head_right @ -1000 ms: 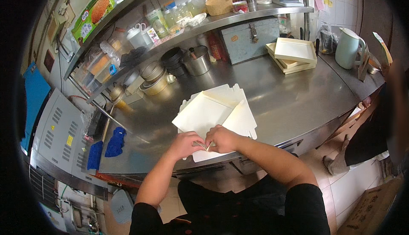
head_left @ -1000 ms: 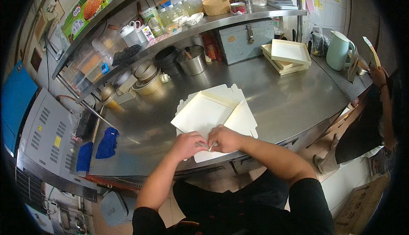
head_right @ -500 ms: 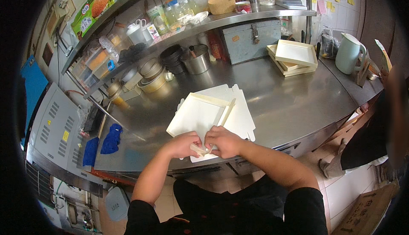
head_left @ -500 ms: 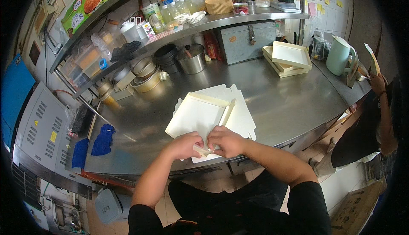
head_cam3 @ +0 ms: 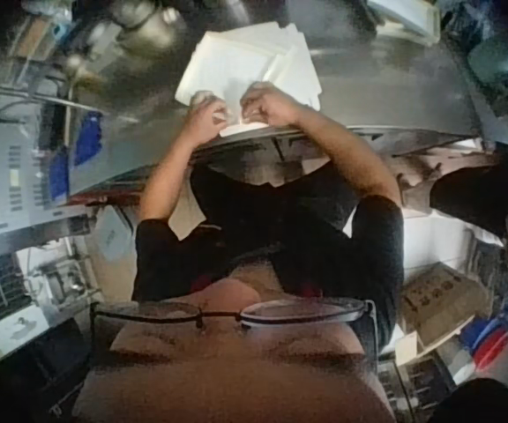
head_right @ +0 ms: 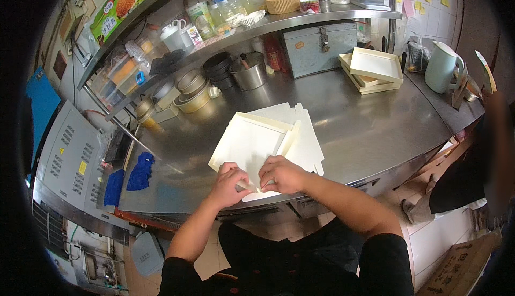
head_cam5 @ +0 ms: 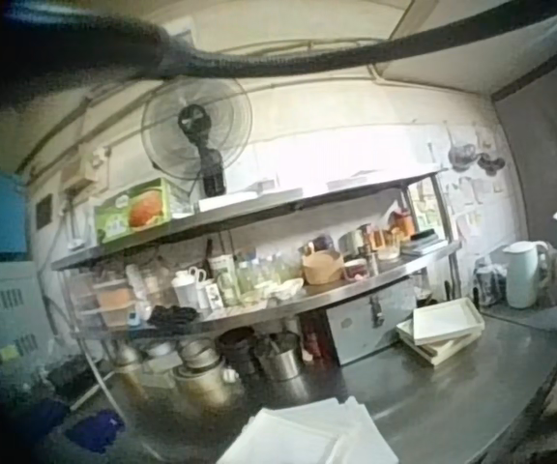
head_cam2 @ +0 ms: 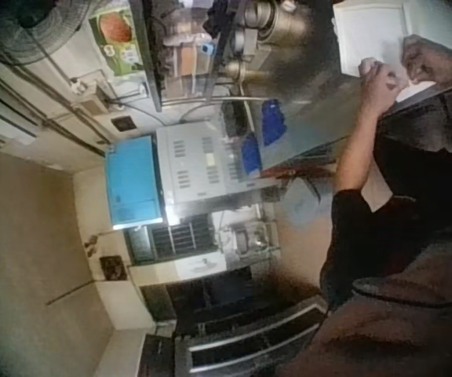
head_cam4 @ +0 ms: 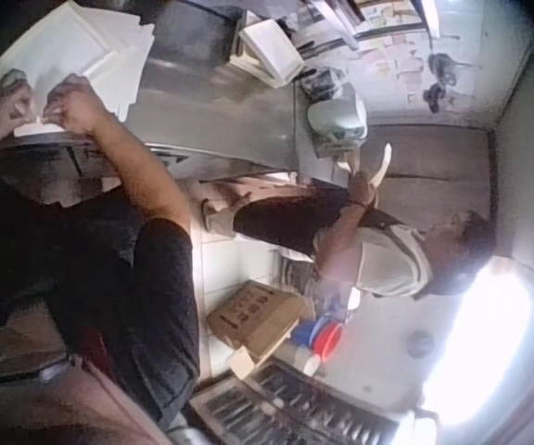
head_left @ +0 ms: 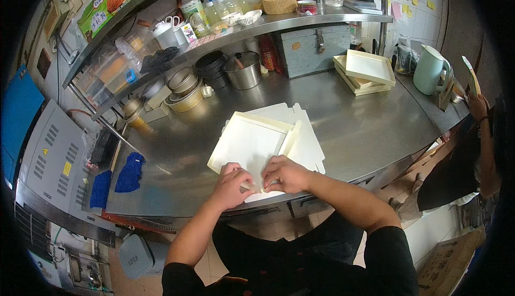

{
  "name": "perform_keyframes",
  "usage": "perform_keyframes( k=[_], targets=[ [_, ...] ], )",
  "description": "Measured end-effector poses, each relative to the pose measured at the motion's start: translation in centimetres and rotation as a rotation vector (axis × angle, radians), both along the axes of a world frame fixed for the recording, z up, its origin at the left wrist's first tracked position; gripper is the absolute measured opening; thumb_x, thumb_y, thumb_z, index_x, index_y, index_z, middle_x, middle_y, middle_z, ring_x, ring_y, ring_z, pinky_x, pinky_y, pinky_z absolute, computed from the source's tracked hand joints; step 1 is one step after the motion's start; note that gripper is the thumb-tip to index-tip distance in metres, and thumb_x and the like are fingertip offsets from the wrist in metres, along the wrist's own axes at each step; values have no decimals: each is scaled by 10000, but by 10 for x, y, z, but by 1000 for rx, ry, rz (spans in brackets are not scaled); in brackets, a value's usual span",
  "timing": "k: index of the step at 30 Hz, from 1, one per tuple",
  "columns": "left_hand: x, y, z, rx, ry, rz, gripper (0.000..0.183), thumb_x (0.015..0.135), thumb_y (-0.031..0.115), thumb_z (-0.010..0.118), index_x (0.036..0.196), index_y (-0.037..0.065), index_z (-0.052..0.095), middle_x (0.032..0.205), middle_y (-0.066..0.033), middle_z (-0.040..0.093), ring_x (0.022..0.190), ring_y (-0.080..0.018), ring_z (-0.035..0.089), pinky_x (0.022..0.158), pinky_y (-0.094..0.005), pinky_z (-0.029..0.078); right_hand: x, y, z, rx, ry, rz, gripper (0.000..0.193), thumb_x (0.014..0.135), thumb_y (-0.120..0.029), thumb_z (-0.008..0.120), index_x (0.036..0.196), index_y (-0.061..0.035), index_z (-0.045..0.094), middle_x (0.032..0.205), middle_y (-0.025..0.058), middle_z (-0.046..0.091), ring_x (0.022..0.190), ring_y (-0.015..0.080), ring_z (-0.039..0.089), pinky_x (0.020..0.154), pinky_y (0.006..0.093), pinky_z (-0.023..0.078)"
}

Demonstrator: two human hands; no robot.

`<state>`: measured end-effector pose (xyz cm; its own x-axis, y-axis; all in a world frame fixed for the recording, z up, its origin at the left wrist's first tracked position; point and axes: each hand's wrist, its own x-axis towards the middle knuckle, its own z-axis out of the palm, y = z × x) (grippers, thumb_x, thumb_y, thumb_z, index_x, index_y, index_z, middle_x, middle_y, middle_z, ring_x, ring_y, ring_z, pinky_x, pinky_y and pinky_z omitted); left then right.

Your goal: The person assembles white cardboard boxes by folding the flaps and inserting tabs into slots. They handle each box one at a time on a stainless steel countertop, stacking completed boxes to the side.

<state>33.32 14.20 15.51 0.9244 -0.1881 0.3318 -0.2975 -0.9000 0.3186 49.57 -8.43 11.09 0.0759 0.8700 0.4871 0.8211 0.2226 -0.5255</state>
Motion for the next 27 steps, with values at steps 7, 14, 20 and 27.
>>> perform_keyframes(
  k=[7, 14, 20, 27],
  targets=[
    [15, 0, -11, -130, -37, -142, 295, 759, 143, 951, 973, 101, 752, 1137, -59, 715, 1139, -329, 628, 1019, -442, 527, -1, 9, 13, -161, 155, -103, 455, 769, -263, 986, 1087, -108, 700, 1035, 77, 732, 1081, 344, 651, 953, 465, 526],
    [11, 3, -23, -110, -85, -185, 182, 819, 167, 908, 919, 105, 769, 1106, -42, 726, 1074, -302, 644, 971, -432, 511, -4, 5, 17, -148, 95, -99, 445, 767, -235, 976, 1089, -99, 700, 1030, 72, 731, 1105, 339, 646, 954, 442, 536],
    [9, -8, -16, -135, -78, -158, 190, 829, 173, 892, 944, 116, 752, 1044, -40, 742, 1001, -293, 683, 940, -425, 513, 2, 5, 8, -21, 5, -55, 398, 779, -293, 965, 1048, -108, 738, 1028, 86, 726, 1089, 348, 641, 976, 444, 524],
    [5, -4, -28, -117, -91, -145, 240, 821, 155, 886, 988, 106, 721, 1032, -42, 738, 1015, -310, 661, 926, -433, 511, 0, 7, 9, -21, -1, -54, 356, 788, -313, 956, 988, -116, 736, 1025, 81, 712, 1081, 352, 629, 982, 446, 512]
  ],
)
